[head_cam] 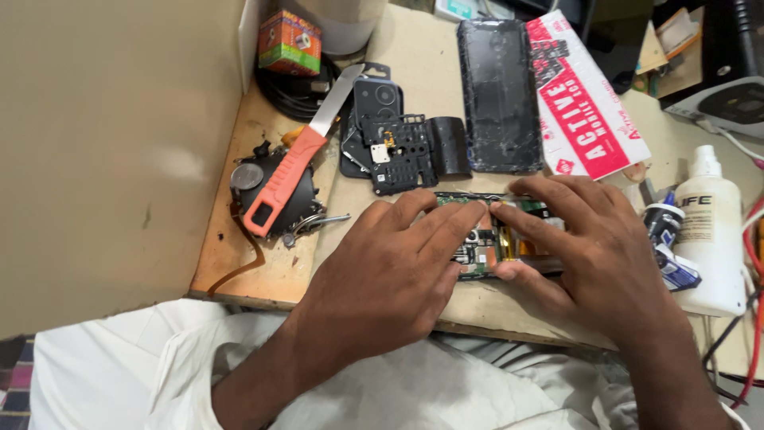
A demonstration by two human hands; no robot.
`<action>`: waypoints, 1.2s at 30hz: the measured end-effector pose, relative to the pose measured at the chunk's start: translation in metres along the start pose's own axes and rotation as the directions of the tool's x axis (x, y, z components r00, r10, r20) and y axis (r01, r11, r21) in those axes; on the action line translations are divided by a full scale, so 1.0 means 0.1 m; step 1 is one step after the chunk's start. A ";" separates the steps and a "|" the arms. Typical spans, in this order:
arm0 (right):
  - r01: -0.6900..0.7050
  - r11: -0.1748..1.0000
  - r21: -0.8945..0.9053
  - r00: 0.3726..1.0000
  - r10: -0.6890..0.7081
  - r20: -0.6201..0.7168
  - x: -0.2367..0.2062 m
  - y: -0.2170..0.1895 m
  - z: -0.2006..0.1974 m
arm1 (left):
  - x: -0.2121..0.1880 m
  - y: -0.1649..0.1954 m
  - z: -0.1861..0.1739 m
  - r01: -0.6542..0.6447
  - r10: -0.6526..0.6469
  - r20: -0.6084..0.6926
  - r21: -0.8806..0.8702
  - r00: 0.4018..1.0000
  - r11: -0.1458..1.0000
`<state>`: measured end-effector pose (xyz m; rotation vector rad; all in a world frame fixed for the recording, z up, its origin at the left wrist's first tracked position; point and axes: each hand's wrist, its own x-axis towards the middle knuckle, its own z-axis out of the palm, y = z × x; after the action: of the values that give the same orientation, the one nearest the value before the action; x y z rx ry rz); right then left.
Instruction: The person works on a disassembled smartphone at a cluttered workbench, manipulating the exposed motherboard and internal components with their fingers, using tweezers to adjust small parts, and finally picking up a tube of adhesive and opening its cap.
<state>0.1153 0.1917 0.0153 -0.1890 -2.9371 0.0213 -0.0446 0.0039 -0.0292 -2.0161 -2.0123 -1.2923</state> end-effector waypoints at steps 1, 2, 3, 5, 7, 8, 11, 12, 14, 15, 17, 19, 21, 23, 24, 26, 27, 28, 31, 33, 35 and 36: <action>0.015 1.000 -0.005 1.000 -0.015 -0.002 -0.01 0.02 -0.02 | 0.01 0.00 0.00 -0.004 0.004 -0.003 0.003 1.000 1.000; 0.011 0.999 0.032 1.000 -0.011 -0.009 -0.02 0.04 -0.03 | 0.02 0.00 -0.01 -0.009 0.009 -0.004 0.001 1.000 1.000; 0.009 0.997 0.070 1.000 -0.008 -0.012 -0.03 0.05 -0.04 | 0.02 -0.01 -0.01 -0.010 0.010 -0.004 -0.003 1.000 1.000; -0.009 0.985 0.173 0.999 0.017 -0.042 -0.08 0.07 -0.02 | 0.01 0.00 0.00 -0.005 0.005 -0.006 -0.009 1.000 1.000; -0.036 0.954 0.297 0.993 0.068 -0.098 -0.12 0.06 0.03 | 0.01 -0.01 0.01 -0.002 0.002 -0.010 -0.010 1.000 1.000; -0.029 0.953 0.300 0.992 0.064 -0.109 -0.14 0.07 0.05 | 0.00 -0.01 0.01 -0.003 0.003 -0.013 -0.005 1.000 1.000; -0.017 0.959 0.283 0.988 0.059 -0.139 -0.18 0.08 0.10 | 0.00 -0.02 0.03 -0.017 0.016 -0.014 -0.002 1.000 1.000; -0.012 0.963 0.268 0.989 0.052 -0.141 -0.18 0.08 0.11 | 0.00 -0.02 0.03 -0.014 0.014 -0.011 -0.005 1.000 1.000; 0.002 0.969 0.248 0.989 0.036 -0.145 -0.18 0.08 0.11 | 0.00 -0.02 0.03 -0.020 0.019 -0.017 -0.007 1.000 1.000; 0.010 0.970 0.242 0.989 0.027 -0.148 -0.18 0.08 0.11 | 0.00 -0.02 0.03 -0.027 0.027 -0.025 -0.006 0.999 1.000; 0.015 0.973 0.231 0.989 0.019 -0.145 -0.17 0.06 0.11 | -0.01 -0.03 0.02 -0.034 0.034 -0.032 -0.006 0.999 0.999; 0.005 0.977 0.212 0.990 0.024 -0.136 -0.16 0.03 0.10 | 0.00 -0.03 0.03 -0.041 0.041 -0.031 -0.014 0.999 0.999; 0.001 0.978 0.209 0.992 0.025 -0.123 -0.14 0.02 0.09 | -0.01 -0.04 0.04 -0.034 0.034 -0.036 -0.018 0.999 0.999; 0.001 0.981 0.193 0.993 0.022 -0.114 -0.13 0.01 0.09 | -0.01 -0.03 0.05 -0.028 0.028 -0.036 -0.018 0.999 0.999; 0.003 0.984 0.178 0.993 0.017 -0.113 -0.12 0.00 0.08 | -0.01 -0.03 0.05 -0.027 0.026 -0.035 -0.015 0.999 1.000; 0.014 0.990 0.141 0.994 0.001 -0.106 -0.10 0.00 0.07 | -0.01 -0.03 0.05 -0.027 0.026 -0.033 -0.007 0.999 1.000; 0.022 0.993 0.118 0.995 -0.010 -0.100 -0.09 0.00 0.06 | -0.01 -0.03 0.05 -0.028 0.028 -0.033 -0.003 0.999 1.000; 0.029 0.995 0.095 0.995 -0.020 -0.094 -0.09 0.00 0.05 | -0.01 -0.03 0.05 -0.030 0.030 -0.031 0.001 0.999 1.000; 0.042 0.998 0.048 0.997 -0.039 -0.064 -0.08 0.02 0.02 | -0.01 -0.03 0.04 -0.027 0.027 -0.032 -0.003 0.999 1.000; 0.080 0.997 -0.023 0.995 -0.081 -0.053 -0.06 0.04 0.00 | -0.01 -0.02 0.04 -0.029 0.029 -0.031 -0.006 0.999 1.000; 0.108 0.994 -0.036 0.993 -0.109 -0.043 -0.04 0.06 -0.01 | -0.01 -0.02 0.03 -0.029 0.029 -0.029 -0.005 0.999 1.000; 0.115 0.993 -0.013 0.993 -0.115 -0.039 -0.03 0.07 -0.01 | 0.00 -0.01 0.03 -0.028 0.028 -0.027 -0.004 0.999 1.000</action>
<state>0.1197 0.1987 0.0157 -0.0213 -2.9038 -0.0157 -0.0443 0.0052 -0.0317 -2.0101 -1.9647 -1.3127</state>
